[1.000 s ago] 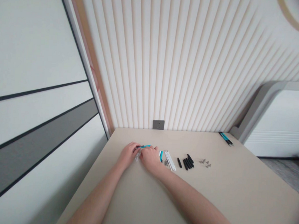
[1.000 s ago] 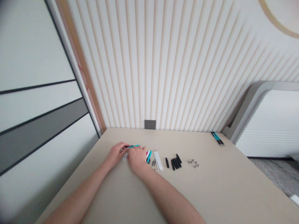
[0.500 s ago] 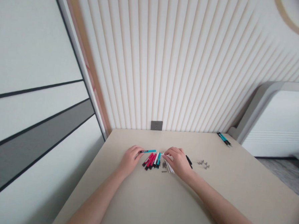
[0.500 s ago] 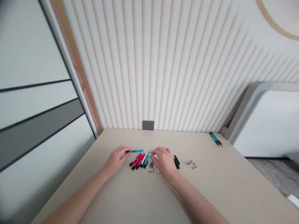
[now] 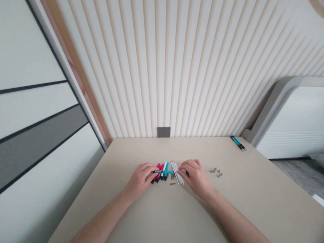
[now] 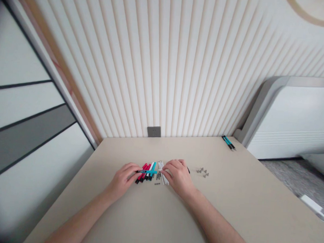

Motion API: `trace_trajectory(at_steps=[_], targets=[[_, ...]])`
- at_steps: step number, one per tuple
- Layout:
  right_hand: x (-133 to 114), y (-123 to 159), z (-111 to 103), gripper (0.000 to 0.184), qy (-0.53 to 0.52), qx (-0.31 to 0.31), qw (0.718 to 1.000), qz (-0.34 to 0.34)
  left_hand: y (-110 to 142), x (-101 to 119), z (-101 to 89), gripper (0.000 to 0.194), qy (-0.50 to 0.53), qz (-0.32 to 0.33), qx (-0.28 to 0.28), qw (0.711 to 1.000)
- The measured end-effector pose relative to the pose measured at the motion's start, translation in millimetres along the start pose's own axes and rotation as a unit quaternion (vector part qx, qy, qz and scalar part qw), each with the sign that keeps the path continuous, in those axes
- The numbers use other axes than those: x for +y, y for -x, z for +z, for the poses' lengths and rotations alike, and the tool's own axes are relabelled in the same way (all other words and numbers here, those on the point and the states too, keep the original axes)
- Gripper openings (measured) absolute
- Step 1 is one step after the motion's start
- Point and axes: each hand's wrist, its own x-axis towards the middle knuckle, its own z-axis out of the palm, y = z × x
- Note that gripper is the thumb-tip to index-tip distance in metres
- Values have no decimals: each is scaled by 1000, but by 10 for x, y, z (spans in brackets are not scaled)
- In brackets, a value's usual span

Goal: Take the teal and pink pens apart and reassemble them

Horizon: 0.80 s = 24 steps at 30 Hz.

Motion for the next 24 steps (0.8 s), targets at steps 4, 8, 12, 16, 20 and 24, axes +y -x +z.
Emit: trace_trajectory(at_steps=[4,8,12,16,20,24], targets=[[-7,8,4,20,4,-14,1000,-3,-1,0,23,17,-4,-3,-2,1000],[-8,12,6,20,10,-21,1000,1,4,-15,33,17,-15,-9,2,1000],[-25,17,17,18,-2,-22,1000,-1,6,-20,38,18,-20,-3,4,1000],[-53,22,43,20,-12,-26,1000,-10,6,-15,36,18,-15,0,-9,1000],[-65,35,79,21,-19,-9,1000,-21,6,-16,30,19,-1,-4,-15,1000],[-69,54,95,21,-40,18,998,-50,-3,-5,16,21,33,-13,-26,999]])
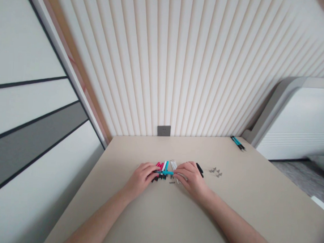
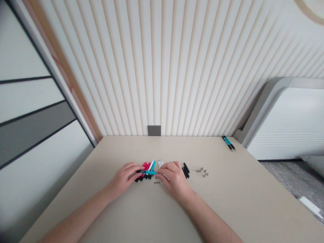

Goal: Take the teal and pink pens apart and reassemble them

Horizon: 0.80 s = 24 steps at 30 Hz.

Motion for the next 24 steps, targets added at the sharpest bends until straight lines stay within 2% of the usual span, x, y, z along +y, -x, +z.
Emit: trace_trajectory(at_steps=[5,10,12,14,17,20,24], targets=[[11,8,-37,28,-27,13,999,-31,-17,24,-7,20,84,-52,0,995],[57,-14,-63,27,7,-20,1000,21,-16,-18,12,26,221,-159,70,960],[66,-17,-59,24,36,-49,997,43,-13,-41,1,29,228,-172,97,953],[60,-15,-48,21,63,-77,994,55,-9,-59,-23,27,160,-142,98,972],[30,-8,-25,18,91,-113,988,59,-7,-81,-55,19,15,-48,47,998],[8,-6,-5,19,109,-142,982,61,-10,-97,-60,19,-54,7,15,998],[21,-15,12,21,122,-170,974,81,-14,-130,-56,19,-77,20,12,997]])
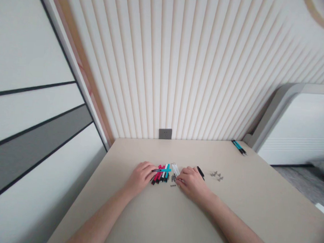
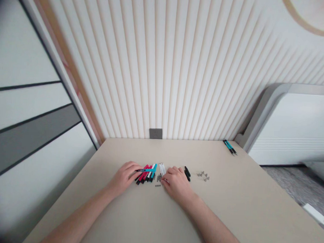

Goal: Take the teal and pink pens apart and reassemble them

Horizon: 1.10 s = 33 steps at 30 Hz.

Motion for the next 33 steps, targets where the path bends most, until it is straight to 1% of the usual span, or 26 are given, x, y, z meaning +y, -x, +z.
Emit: trace_trajectory(at_steps=[3,6,13,18,25,33], targets=[[12,-12,20,19,-5,-6,1000,23,2,-37,-5,19,0,-9,0,1000],[2,-15,54,20,-9,1,999,46,6,-67,-13,19,4,-15,5,1000],[-75,-22,118,22,11,33,998,56,38,-93,-8,20,-11,-21,6,1000],[-12,-63,126,25,21,60,994,94,65,-114,8,20,-29,-26,6,999],[128,-65,136,26,31,57,991,120,79,-121,14,21,-32,-19,-4,999],[100,-36,106,31,56,49,990,119,76,-96,11,22,-36,-38,-9,999]])
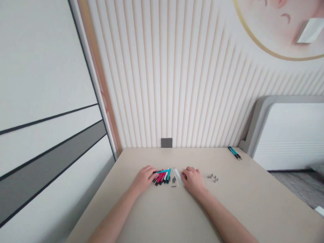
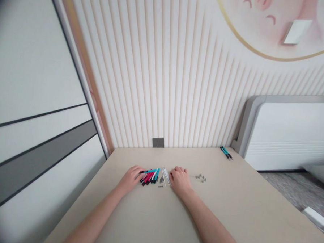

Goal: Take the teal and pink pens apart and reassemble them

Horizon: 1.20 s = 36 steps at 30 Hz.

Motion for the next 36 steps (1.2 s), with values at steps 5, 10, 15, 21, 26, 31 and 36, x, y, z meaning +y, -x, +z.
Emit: trace_trajectory(at_steps=[5,10,15,21,26,31,36], targets=[[-10,-11,-1,28,2,6,1000,-7,3,-16,8,22,-1,7,-1,1000],[-41,-70,39,25,9,10,1000,18,7,-34,22,22,0,9,7,1000],[-83,-93,52,26,9,7,998,55,6,-34,25,22,-13,17,3,1000],[-129,-105,58,27,-9,12,996,90,14,-16,17,21,-34,25,-2,999],[-132,-130,104,26,-46,31,992,112,12,-31,31,20,-38,32,1,999],[-103,-144,101,24,-88,46,989,113,-1,-54,41,20,-41,32,7,999],[-59,-141,97,25,-136,60,984,95,-4,-46,38,21,-38,27,5,999]])
